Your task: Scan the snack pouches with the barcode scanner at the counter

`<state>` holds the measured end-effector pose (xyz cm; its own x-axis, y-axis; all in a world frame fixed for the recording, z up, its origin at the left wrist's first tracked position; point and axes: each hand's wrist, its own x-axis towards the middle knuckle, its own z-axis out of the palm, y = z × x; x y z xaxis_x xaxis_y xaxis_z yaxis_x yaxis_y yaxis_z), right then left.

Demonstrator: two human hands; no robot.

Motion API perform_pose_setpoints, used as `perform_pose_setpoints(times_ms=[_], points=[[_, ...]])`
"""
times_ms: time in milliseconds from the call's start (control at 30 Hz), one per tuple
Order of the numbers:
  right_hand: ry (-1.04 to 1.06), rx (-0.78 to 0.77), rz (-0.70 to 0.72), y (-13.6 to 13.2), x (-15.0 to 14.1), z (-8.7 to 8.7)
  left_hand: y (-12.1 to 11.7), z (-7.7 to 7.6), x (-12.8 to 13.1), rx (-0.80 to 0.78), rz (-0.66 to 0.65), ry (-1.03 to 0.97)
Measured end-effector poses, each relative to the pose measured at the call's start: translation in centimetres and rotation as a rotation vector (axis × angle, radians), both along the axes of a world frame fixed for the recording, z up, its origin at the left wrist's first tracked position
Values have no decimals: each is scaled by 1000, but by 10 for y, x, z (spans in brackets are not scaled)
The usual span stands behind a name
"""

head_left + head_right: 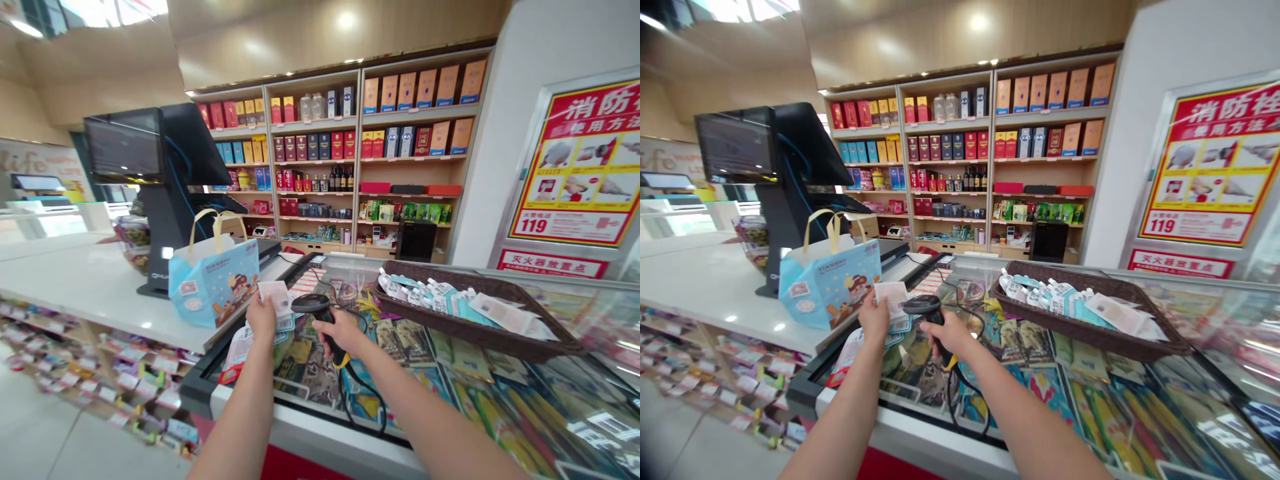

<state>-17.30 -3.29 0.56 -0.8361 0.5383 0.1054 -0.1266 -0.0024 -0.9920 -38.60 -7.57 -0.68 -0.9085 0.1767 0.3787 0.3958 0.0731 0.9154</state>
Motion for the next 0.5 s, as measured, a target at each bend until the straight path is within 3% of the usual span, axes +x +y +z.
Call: perform_pose_setpoints(times_ms=[167,333,400,500], points=[[-28,-13,-1,-2,-11,-1,5,-7,-5,-35,-17,101],[4,9,-46,10,13,3,9,-4,8,-156,84,324],[23,10,-91,20,34,4,15,-2,22,-191,28,395],[51,13,-206,38,74,7,35,2,56,-243,-182,526]])
